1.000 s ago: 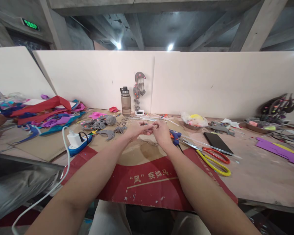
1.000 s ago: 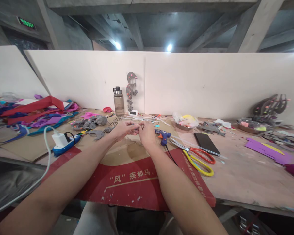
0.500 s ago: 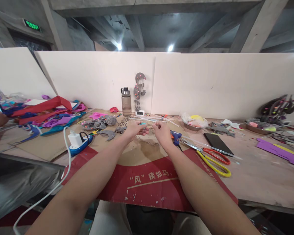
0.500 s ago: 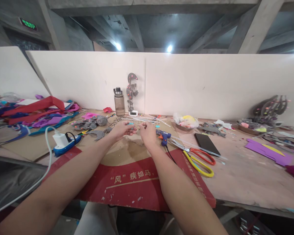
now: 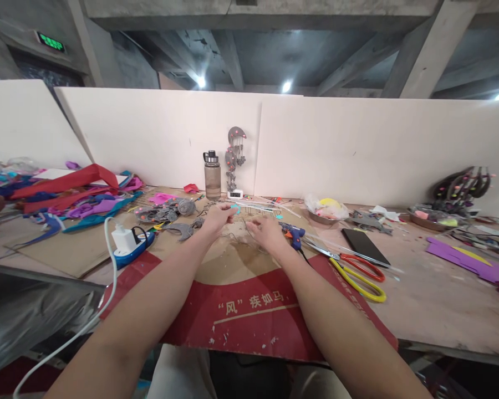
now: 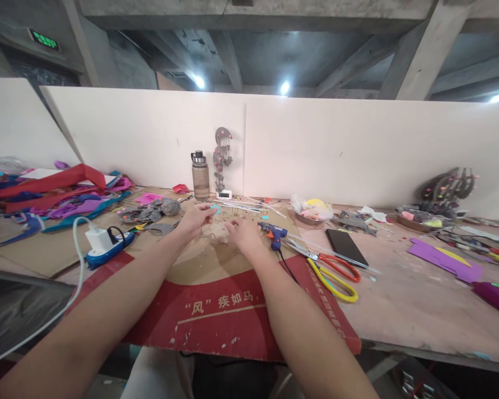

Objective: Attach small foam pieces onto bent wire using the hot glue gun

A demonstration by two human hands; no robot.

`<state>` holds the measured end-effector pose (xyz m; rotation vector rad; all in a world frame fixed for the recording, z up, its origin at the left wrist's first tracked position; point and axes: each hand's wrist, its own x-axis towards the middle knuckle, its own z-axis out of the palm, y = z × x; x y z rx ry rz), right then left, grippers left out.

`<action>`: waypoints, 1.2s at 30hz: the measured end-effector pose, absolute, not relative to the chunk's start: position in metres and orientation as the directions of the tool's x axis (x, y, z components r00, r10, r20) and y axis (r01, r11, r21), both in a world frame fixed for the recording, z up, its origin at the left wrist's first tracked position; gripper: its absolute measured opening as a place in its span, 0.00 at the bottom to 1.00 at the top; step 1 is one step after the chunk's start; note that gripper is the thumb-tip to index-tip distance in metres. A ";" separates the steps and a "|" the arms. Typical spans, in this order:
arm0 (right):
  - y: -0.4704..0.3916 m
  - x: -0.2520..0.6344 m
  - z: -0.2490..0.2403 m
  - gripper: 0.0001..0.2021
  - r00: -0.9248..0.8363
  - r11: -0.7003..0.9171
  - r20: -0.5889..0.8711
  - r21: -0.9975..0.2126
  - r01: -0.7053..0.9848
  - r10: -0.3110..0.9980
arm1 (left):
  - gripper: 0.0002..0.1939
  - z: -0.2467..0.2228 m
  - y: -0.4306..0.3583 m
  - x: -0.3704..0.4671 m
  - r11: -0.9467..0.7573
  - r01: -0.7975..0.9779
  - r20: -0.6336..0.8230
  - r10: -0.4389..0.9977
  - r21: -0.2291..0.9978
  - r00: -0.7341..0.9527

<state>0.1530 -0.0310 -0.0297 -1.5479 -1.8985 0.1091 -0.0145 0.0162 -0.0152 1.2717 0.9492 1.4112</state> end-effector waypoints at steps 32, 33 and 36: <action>-0.134 0.362 -0.039 0.12 -0.094 0.065 0.150 0.185 0.981 0.984 | 0.05 -0.014 0.016 -0.014 -0.133 -0.112 0.142 0.987 0.985 0.076; -0.135 0.365 -0.043 0.12 -0.132 0.099 0.147 0.212 0.972 0.980 | 0.05 -0.014 0.015 -0.014 -0.134 -0.109 0.142 0.987 0.985 0.074; -0.136 0.372 -0.051 0.13 -0.133 0.103 0.174 0.176 0.979 0.976 | 0.04 -0.015 0.016 -0.015 -0.129 -0.113 0.138 0.988 0.985 0.069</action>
